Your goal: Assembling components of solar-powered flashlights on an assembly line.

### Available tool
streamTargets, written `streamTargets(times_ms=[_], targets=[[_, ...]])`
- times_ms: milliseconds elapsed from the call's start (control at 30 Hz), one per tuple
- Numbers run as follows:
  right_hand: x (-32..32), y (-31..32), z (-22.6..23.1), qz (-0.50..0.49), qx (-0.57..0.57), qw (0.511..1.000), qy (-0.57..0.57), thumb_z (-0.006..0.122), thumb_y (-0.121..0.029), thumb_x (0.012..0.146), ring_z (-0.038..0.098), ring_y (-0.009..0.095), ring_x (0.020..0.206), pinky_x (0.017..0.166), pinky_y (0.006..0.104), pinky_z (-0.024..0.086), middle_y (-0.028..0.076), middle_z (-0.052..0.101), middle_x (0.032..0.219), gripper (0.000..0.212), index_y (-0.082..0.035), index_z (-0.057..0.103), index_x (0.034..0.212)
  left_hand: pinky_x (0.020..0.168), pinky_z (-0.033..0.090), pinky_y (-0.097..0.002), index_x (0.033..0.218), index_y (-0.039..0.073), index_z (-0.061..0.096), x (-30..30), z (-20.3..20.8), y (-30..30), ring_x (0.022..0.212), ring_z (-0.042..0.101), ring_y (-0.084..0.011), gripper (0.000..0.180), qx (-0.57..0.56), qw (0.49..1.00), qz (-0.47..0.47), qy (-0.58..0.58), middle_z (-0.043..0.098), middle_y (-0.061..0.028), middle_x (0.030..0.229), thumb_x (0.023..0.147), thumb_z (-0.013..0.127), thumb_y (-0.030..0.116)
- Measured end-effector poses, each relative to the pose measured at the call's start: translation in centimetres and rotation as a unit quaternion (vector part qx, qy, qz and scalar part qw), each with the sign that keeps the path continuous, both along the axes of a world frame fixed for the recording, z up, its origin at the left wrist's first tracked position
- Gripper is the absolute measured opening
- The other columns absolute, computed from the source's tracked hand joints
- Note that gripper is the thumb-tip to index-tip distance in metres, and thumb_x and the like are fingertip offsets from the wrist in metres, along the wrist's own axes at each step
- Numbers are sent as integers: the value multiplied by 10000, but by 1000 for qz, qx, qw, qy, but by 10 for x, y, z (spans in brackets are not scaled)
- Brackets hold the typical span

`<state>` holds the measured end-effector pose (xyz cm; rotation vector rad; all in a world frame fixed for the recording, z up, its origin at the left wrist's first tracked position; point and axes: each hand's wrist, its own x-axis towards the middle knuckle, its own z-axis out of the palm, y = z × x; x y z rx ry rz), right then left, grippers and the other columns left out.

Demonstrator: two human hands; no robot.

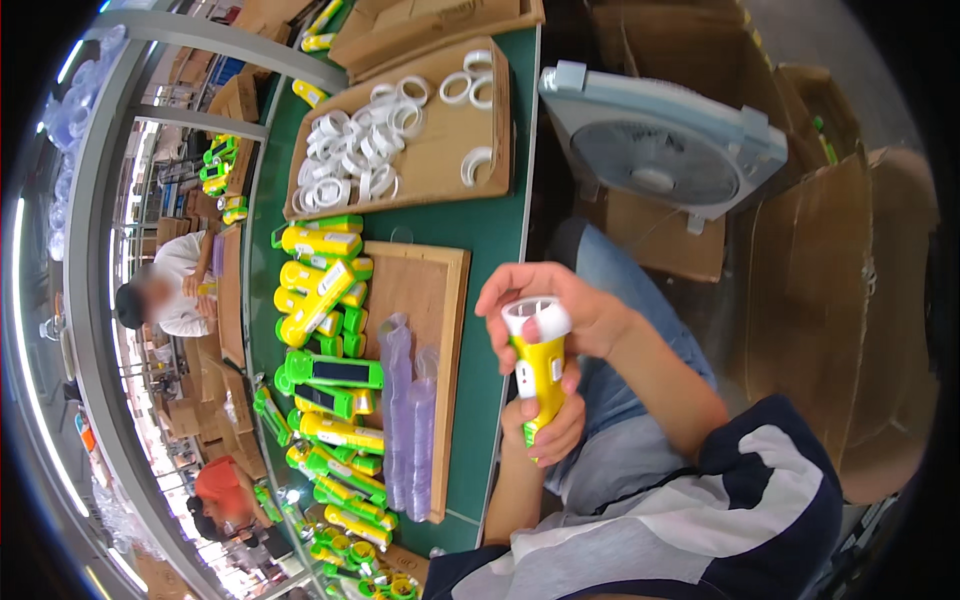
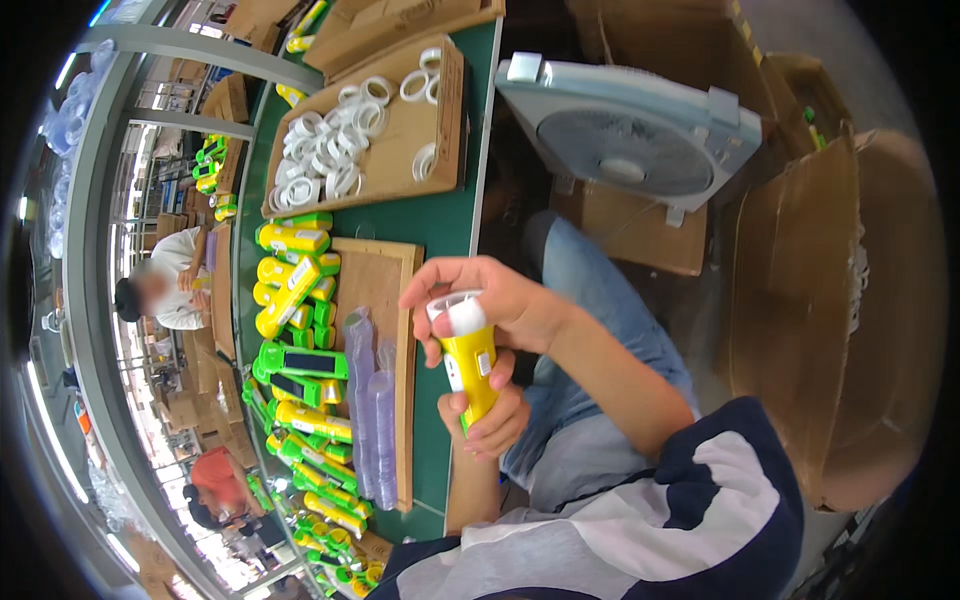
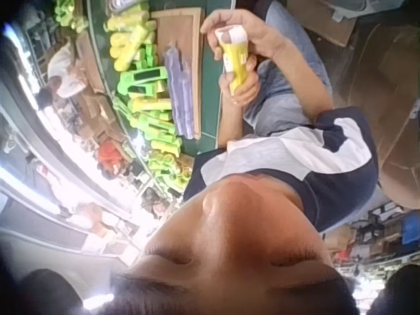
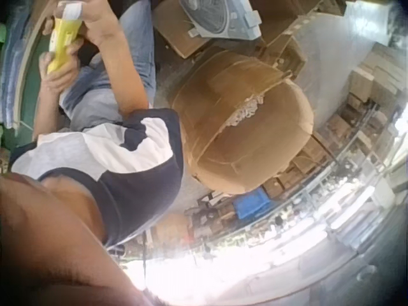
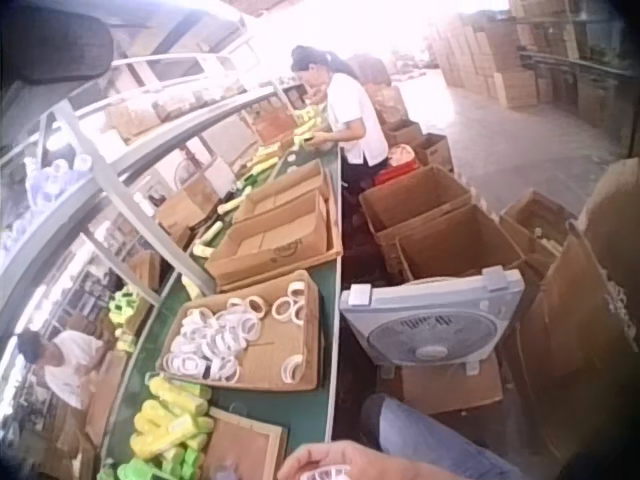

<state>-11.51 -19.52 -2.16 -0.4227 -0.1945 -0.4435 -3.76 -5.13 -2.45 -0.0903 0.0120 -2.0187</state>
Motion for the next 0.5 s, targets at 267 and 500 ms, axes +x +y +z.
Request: streamTargets(times_ms=[267, 500], targets=[[-2, 0, -4, -23, -39, 984, 175, 706, -121, 828, 671, 181, 716, 626, 283, 554, 85, 644, 905, 307, -1, 578, 1079, 327, 385, -291, 1123, 34, 393, -8, 7, 5, 366, 406, -140, 367, 96, 904, 115, -401, 431, -62, 578, 903, 619, 222], [-7, -7, 1, -27, -42, 984, 169, 745, -78, 801, 674, 183, 752, 684, 292, 547, 91, 649, 878, 306, -5, 577, 1046, 366, 431, -297, 1069, 6, 437, -14, 7, -3, 394, 477, -174, 330, 103, 794, 160, -577, 509, -101, 608, 887, 654, 176]])
